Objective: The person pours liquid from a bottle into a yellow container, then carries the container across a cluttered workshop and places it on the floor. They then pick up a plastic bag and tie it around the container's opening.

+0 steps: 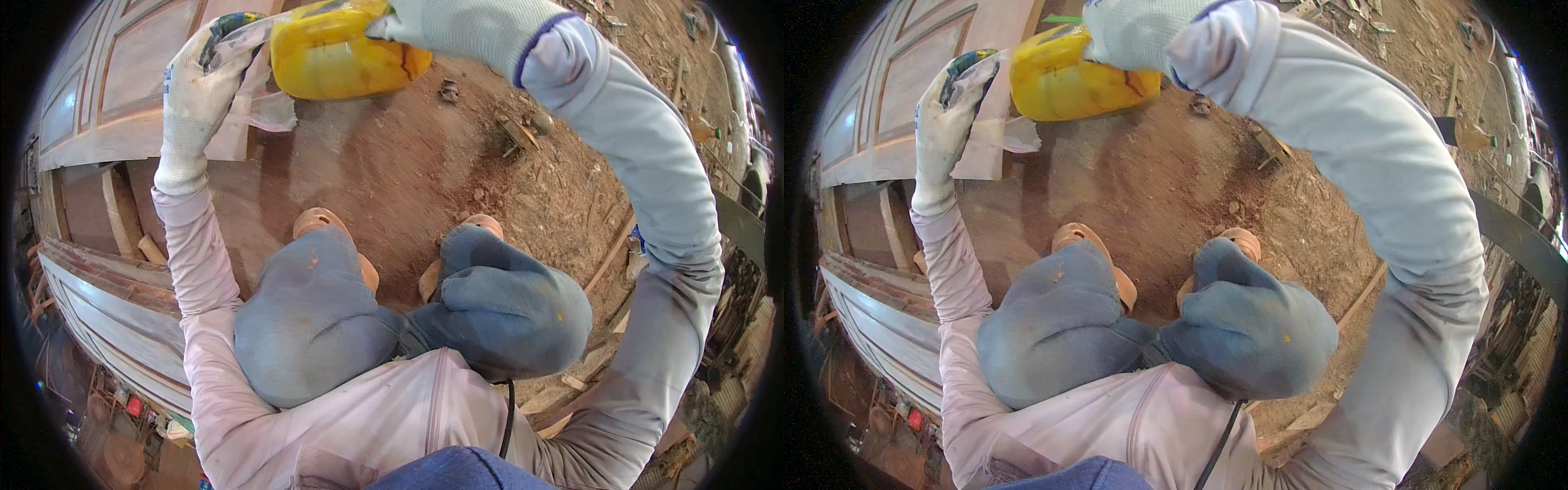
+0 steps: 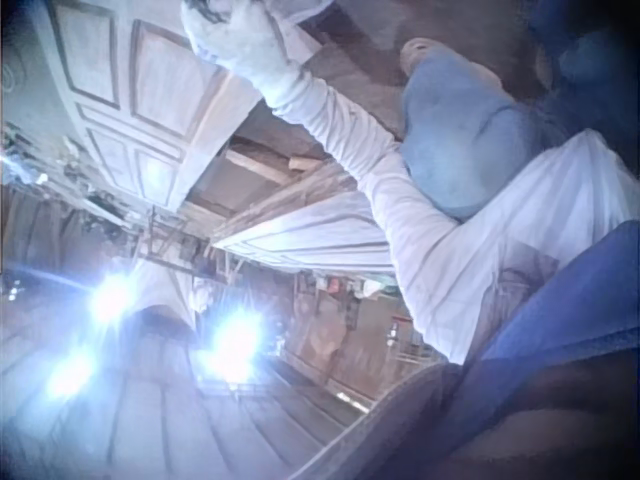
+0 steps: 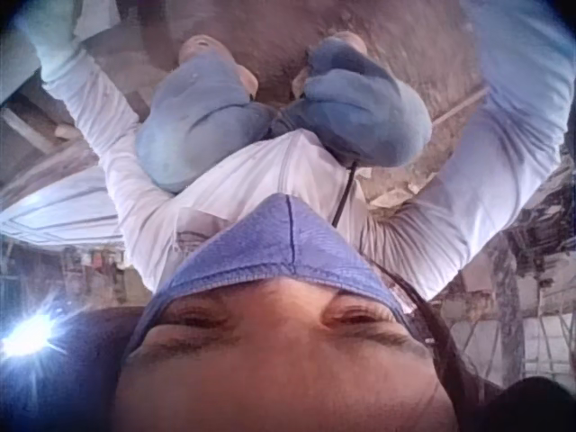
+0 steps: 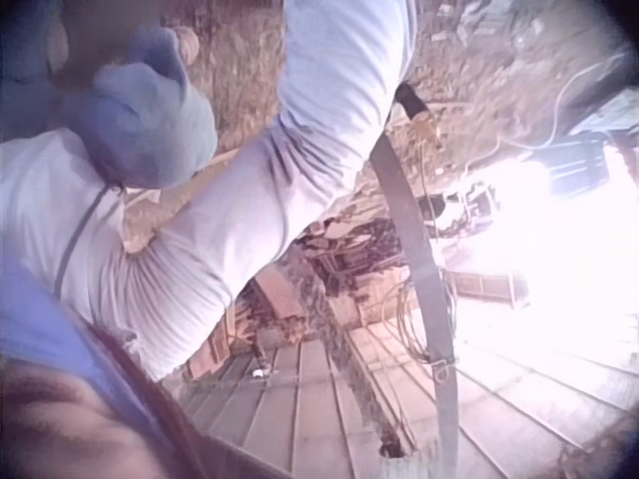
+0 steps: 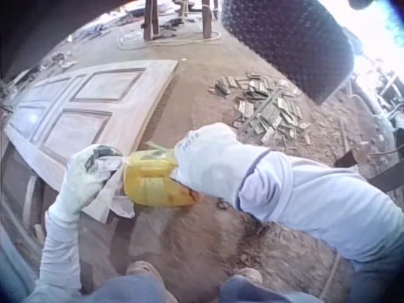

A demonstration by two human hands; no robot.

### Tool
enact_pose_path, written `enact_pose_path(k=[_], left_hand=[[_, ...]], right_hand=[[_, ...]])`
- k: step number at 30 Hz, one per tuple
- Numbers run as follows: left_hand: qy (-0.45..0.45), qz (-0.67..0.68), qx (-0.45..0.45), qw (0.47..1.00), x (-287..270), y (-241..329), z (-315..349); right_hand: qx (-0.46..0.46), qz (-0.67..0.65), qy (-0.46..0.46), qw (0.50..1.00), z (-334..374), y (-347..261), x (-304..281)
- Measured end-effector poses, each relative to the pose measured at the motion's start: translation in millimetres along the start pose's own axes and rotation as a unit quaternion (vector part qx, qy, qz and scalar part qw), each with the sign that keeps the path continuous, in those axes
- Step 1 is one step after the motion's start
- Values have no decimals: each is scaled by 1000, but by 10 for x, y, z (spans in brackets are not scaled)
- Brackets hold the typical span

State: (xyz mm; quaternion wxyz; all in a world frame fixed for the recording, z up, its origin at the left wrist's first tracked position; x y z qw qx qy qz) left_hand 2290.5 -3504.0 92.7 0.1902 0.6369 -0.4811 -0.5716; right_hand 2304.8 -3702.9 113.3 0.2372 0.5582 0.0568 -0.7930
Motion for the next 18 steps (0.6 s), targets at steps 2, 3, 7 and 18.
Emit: enact_pose_path(k=[2,3,7,18], left_hand=[[13,24,-32,999,-68,-15,25],[18,68,-38,997,14,22,-59],[55,114,-116,985,-180,68,106],[83,304,-169,934,81,334,0]], right_hand=[[-44,10,-2,999,42,-56,0],[-26,13,42,999,220,143,-46],[-57,-136,319,936,556,404,-44],[139,-574,88,802,1047,-421,2916]])
Point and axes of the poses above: each hand's wrist, its own z-axis away from the middle knuckle, its own x-axis out of the palm, y = z × x, the point moved 9 cm from there along -z, towards the middle knuckle, and after that the axes turned 9 degrees about x, right-handed, at the moved point
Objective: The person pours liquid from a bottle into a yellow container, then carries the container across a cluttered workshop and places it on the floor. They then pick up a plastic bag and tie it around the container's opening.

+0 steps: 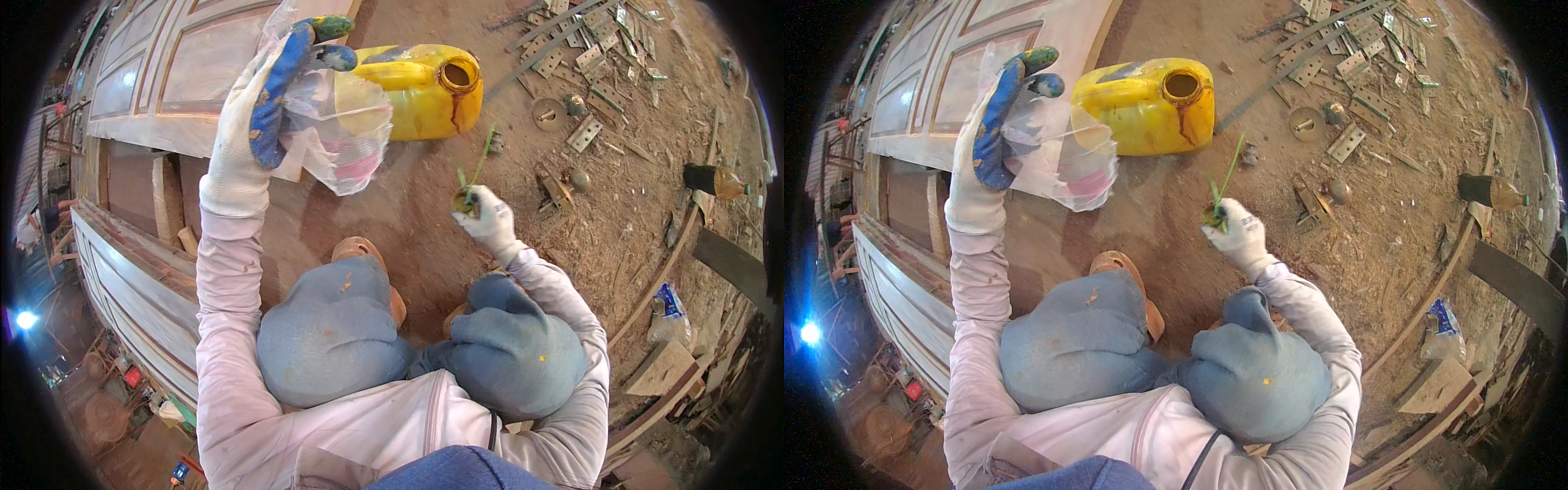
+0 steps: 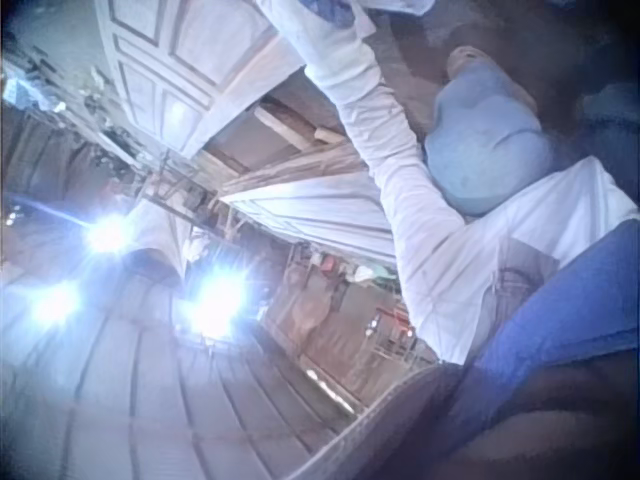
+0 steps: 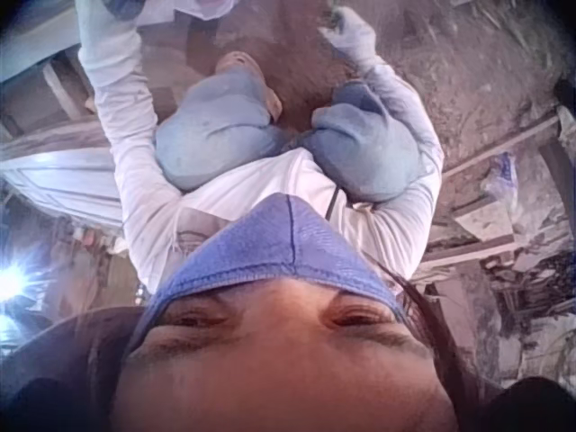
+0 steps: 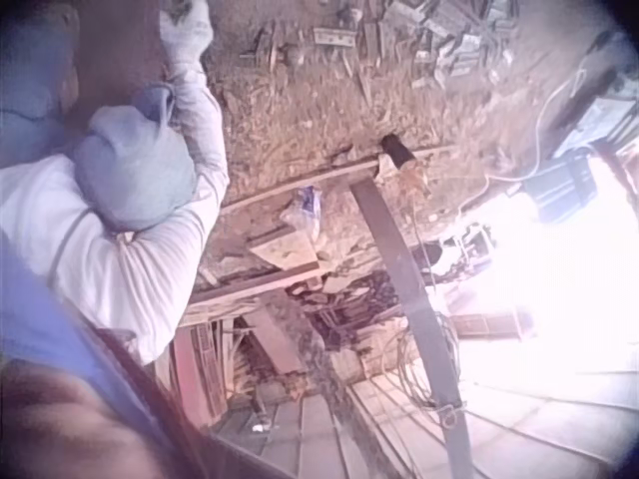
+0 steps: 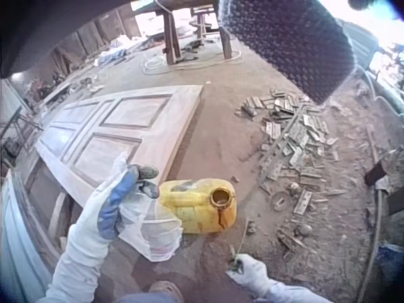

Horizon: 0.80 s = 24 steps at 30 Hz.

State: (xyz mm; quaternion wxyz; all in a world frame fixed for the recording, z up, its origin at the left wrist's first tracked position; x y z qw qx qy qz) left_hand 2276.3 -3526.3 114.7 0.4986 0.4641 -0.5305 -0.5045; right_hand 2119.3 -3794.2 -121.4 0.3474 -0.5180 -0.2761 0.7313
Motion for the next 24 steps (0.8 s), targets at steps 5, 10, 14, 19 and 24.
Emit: enact_pose_path(k=[5,10,14,19,24], left_hand=[[-33,26,-35,998,248,-40,-45],[-126,285,-113,943,454,-217,-104],[-132,263,-98,951,589,-193,-42],[-212,239,-74,945,961,-124,-113],[-279,108,-17,954,1455,84,-259]], right_hand=[[-62,73,4,995,-64,87,292],[-49,3,116,992,-200,49,-292],[-67,314,159,934,-187,-264,-832],[-197,55,239,949,-179,-1375,-1919],[-163,-346,-203,901,-701,-1927,-1673]])
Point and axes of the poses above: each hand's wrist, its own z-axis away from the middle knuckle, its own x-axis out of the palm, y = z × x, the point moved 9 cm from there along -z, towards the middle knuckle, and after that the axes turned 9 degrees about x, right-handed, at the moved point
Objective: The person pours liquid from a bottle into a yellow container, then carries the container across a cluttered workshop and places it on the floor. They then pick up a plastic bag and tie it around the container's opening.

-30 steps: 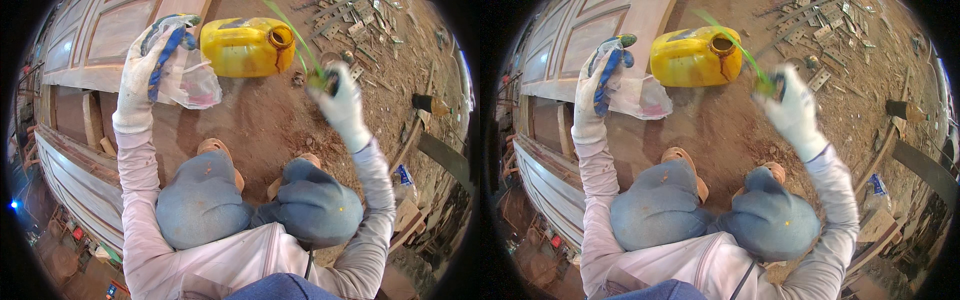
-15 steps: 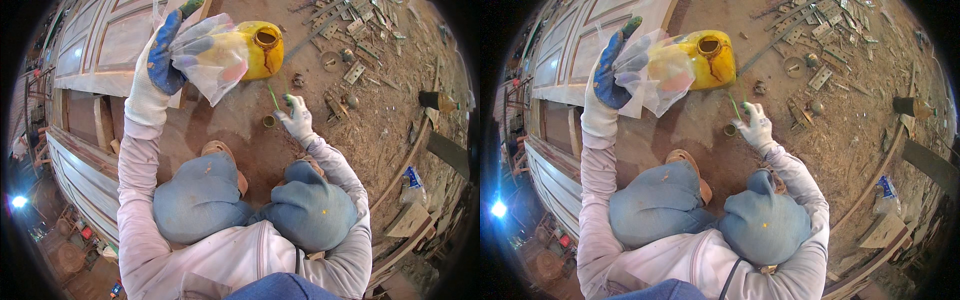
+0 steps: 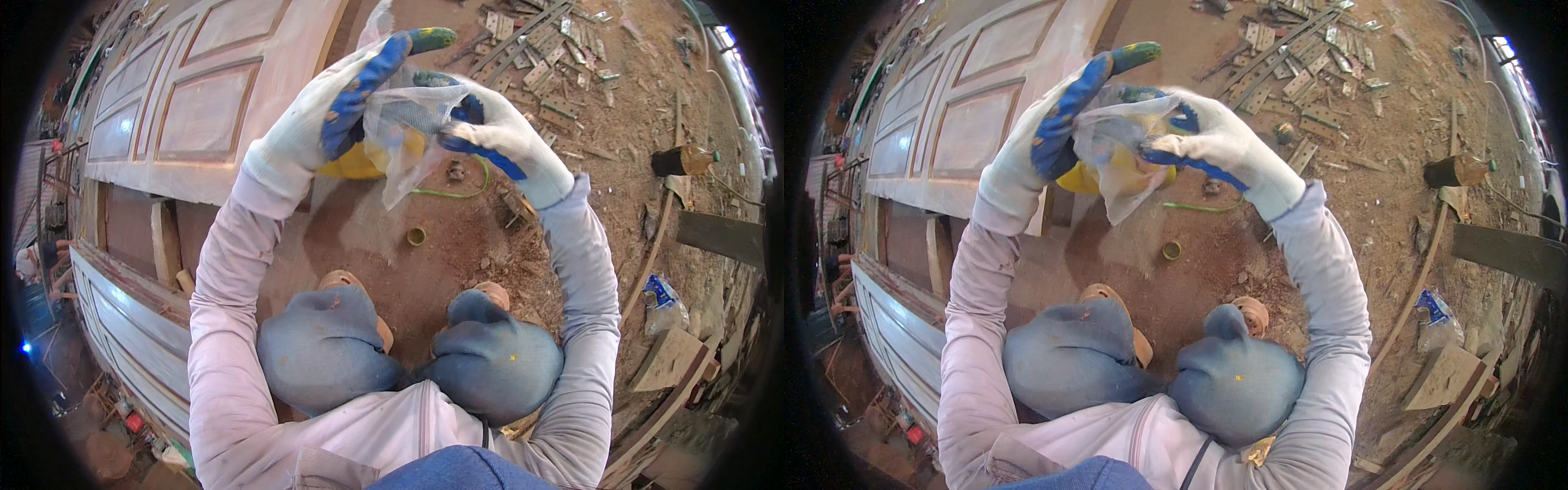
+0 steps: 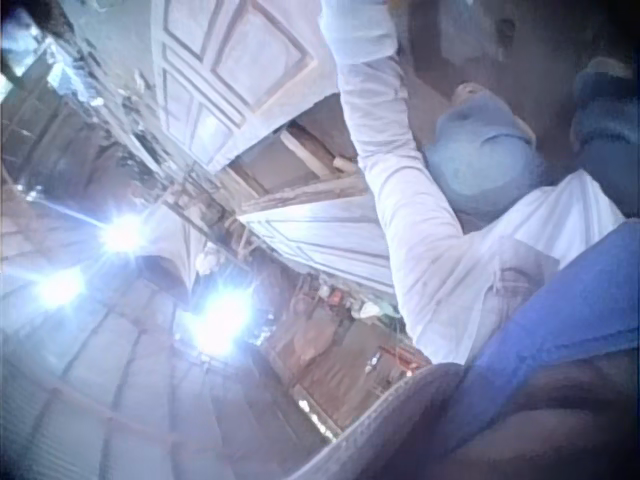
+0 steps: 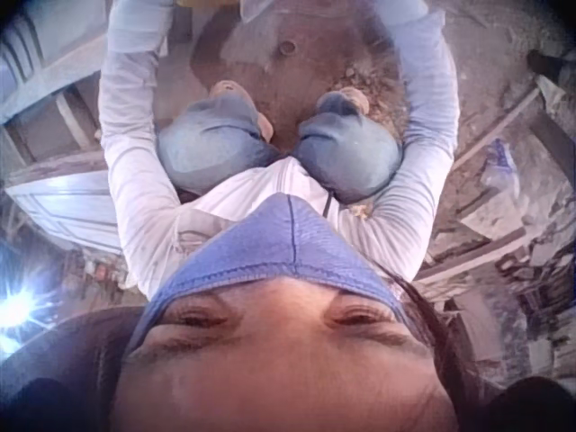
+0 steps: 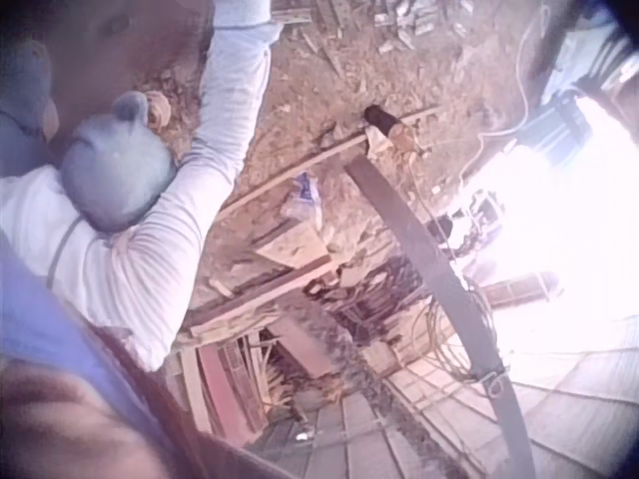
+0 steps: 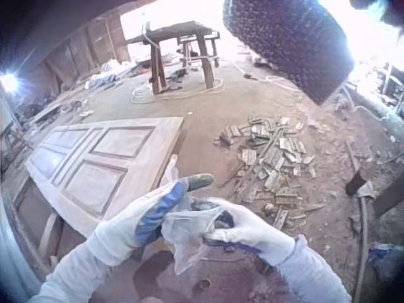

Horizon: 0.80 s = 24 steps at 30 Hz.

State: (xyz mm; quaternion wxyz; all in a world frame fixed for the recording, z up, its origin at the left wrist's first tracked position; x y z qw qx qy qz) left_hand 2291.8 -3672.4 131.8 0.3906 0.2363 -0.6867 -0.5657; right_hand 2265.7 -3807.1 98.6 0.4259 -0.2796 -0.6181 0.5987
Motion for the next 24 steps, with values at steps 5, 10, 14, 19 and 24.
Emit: enact_pose_path(k=[5,10,14,19,24], left_hand=[[43,-165,90,981,-479,349,-517],[371,-40,169,912,-1044,420,-467],[283,-230,332,870,-317,735,-204],[55,-309,208,926,394,695,-181],[-27,-408,107,906,682,663,-287]], right_hand=[[-11,4,115,993,257,-541,-370],[-40,-132,108,984,551,-572,-694],[-36,-97,196,975,667,-759,-623],[-23,-78,254,964,647,-810,-635],[-54,-14,268,962,558,-1019,-469]])
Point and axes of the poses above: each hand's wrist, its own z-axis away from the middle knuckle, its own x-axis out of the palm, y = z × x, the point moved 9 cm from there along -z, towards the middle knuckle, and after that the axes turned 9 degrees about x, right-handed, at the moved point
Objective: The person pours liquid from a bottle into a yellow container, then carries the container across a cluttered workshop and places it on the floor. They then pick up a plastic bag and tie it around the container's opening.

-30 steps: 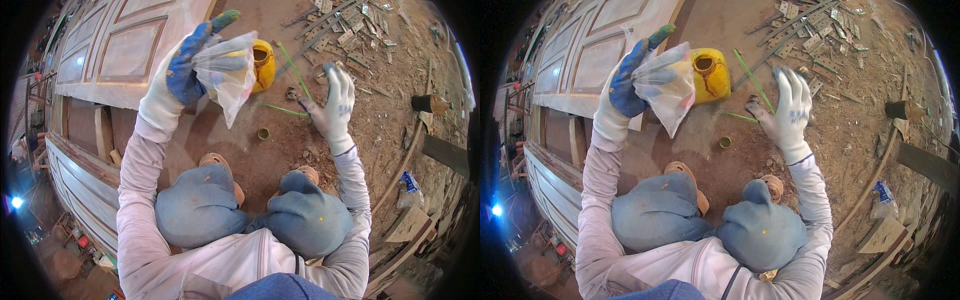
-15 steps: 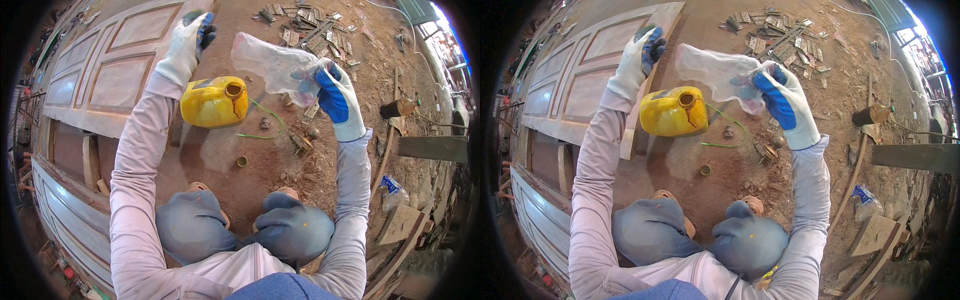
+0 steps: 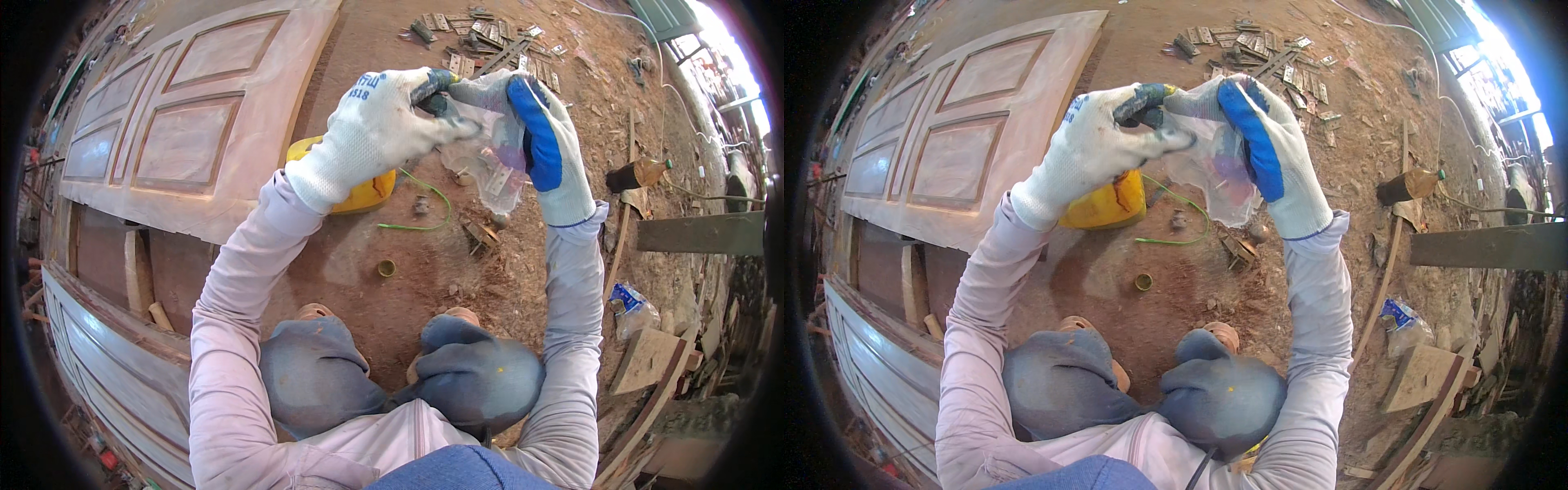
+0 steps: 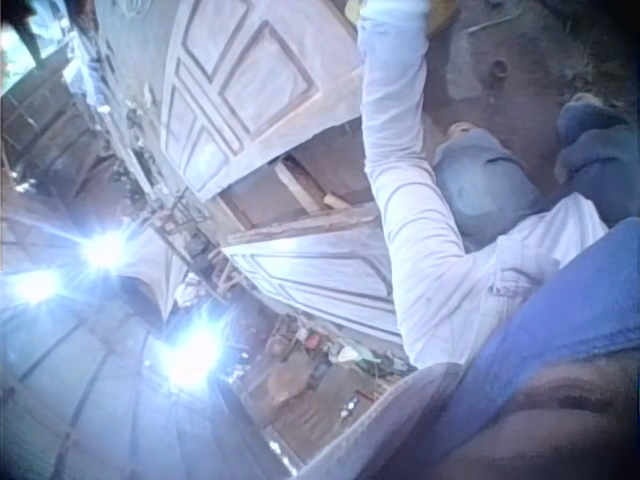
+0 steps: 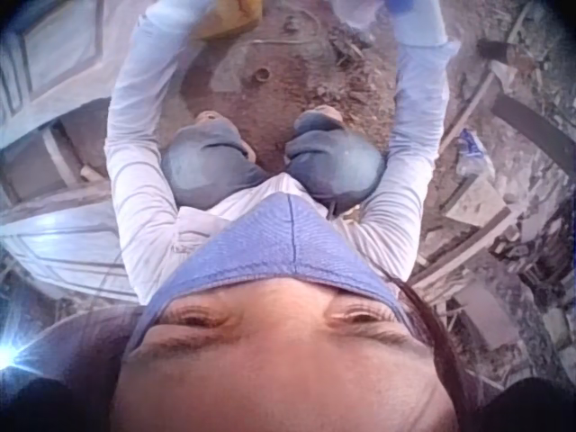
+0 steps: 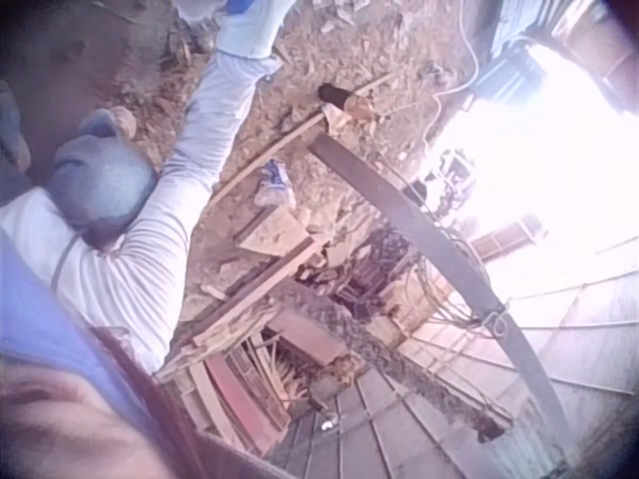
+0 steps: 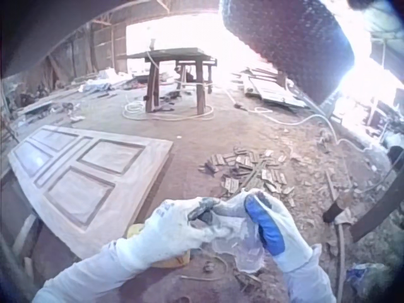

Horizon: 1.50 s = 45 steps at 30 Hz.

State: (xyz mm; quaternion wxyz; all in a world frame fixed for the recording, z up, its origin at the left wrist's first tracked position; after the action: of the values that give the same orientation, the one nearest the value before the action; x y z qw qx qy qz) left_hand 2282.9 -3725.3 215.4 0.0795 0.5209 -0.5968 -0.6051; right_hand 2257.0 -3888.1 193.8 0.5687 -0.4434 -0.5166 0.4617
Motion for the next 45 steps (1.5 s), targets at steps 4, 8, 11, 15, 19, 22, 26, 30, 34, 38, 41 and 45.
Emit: enact_pose_path(k=[4,8,11,15,19,22,26,30,34,38,41,45], left_hand=[[43,56,13,997,-6,-177,-44],[-44,43,-12,998,117,-317,22],[-95,74,2,993,141,-299,77],[-128,233,-18,964,91,-358,122],[-102,269,-81,954,-12,-606,198],[-101,325,-91,936,-2,-573,219],[-104,437,-95,888,43,-661,265],[-86,463,-139,871,17,-738,338],[-48,482,-151,862,-40,-909,453],[-41,325,-136,935,-82,-886,515],[11,210,-116,971,-204,-1056,627],[103,68,-157,980,-376,-1245,842]], right_hand=[[-50,37,-10,998,18,-94,70],[-79,160,30,984,35,-100,-29],[-123,200,54,970,67,-123,-84],[-82,167,80,979,56,-22,-163],[-116,108,62,985,-115,83,-320],[-63,-84,-39,994,-223,311,-298],[68,-325,-282,900,-208,764,-32],[128,-225,-161,953,-193,968,207],[107,-69,-36,991,-125,803,241],[20,-9,-33,999,-162,779,318],[-3,18,-30,999,-195,865,453],[27,150,-36,988,-314,999,631]])
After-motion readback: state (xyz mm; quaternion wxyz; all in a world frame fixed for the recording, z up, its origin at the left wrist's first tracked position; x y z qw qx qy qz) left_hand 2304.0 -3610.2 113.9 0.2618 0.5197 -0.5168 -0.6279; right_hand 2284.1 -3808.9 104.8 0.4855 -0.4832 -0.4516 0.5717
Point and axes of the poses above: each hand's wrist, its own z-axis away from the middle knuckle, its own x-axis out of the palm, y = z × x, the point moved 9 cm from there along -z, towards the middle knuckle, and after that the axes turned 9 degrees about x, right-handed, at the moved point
